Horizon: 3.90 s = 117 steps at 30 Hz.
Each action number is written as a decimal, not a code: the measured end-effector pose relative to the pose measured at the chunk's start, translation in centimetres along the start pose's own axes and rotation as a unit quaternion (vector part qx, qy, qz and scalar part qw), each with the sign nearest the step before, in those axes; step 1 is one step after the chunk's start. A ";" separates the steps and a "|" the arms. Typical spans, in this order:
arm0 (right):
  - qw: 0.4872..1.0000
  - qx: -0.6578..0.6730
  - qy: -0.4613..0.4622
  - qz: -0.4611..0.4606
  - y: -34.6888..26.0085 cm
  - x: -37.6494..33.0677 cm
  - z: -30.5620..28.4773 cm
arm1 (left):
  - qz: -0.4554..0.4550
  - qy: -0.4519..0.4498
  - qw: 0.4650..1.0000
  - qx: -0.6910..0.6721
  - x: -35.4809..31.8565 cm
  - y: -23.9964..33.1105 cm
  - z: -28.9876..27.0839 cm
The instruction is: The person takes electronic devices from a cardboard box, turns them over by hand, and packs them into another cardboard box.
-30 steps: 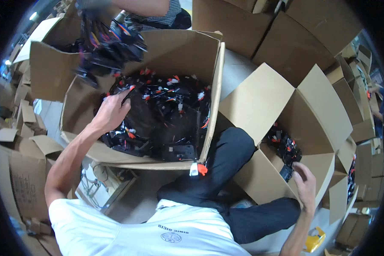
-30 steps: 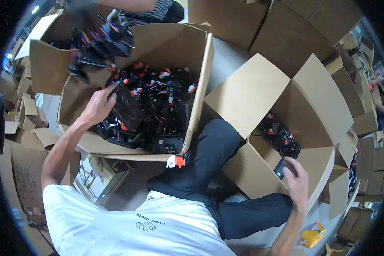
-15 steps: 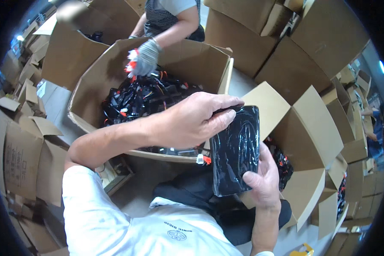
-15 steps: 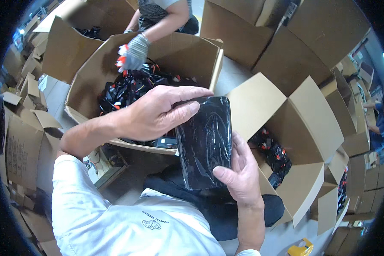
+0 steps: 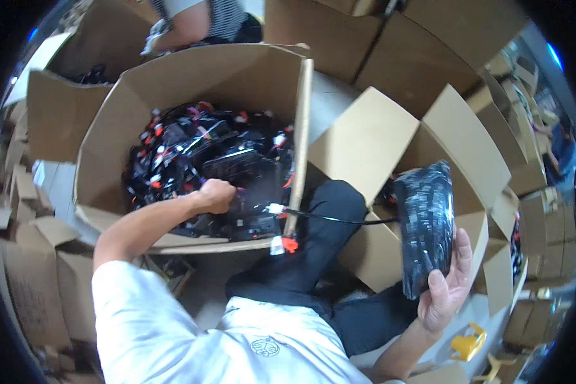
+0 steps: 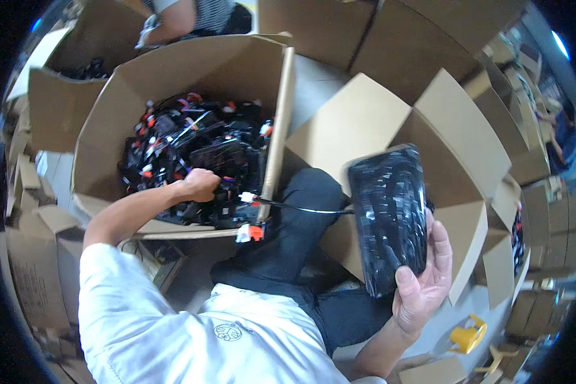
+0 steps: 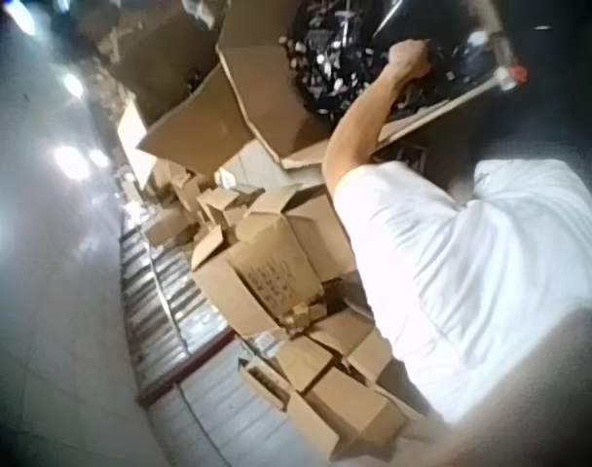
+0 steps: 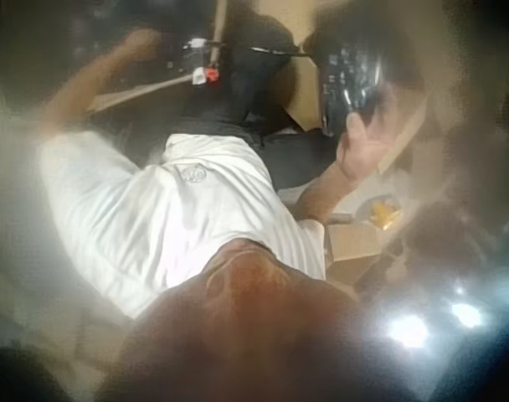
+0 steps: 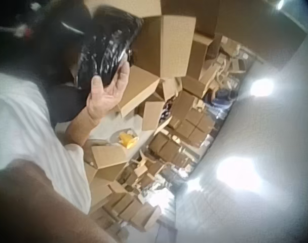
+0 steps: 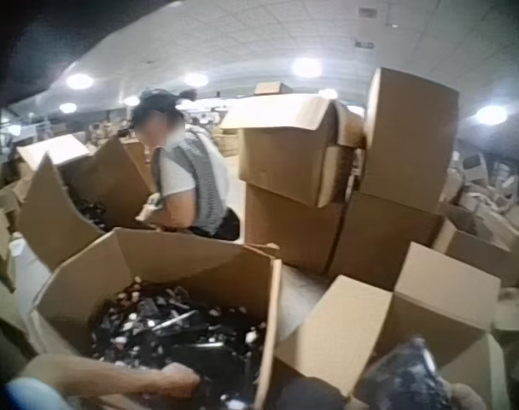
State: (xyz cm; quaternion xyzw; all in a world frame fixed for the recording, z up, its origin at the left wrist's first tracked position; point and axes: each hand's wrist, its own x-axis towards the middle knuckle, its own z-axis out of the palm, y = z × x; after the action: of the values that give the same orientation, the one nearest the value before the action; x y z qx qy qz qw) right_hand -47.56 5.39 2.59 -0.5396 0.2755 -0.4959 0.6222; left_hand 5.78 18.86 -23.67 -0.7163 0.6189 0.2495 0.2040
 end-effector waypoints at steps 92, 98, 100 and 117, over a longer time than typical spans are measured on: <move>0.870 0.051 -0.067 0.485 17.1 -18.2 -11.4 | 0.513 0.231 0.822 0.091 -20.9 34.8 -8.0; 0.791 0.291 0.040 0.537 14.8 -17.7 -10.1 | 0.444 0.086 0.872 0.187 -20.3 32.4 -3.9; 0.781 0.303 0.053 0.543 14.7 -17.8 -9.8 | 0.433 0.075 0.884 0.162 -20.6 31.3 -2.5; 0.896 0.267 0.252 0.249 9.0 -13.5 -9.2 | 0.398 0.368 0.838 0.061 -22.3 37.6 -3.3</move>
State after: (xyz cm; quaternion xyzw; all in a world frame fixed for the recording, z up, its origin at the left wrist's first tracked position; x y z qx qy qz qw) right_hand -57.52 13.43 -10.96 -0.1234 0.4054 -0.4994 0.7557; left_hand -33.48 28.76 -6.84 -0.4329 0.8944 -0.0111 -0.1122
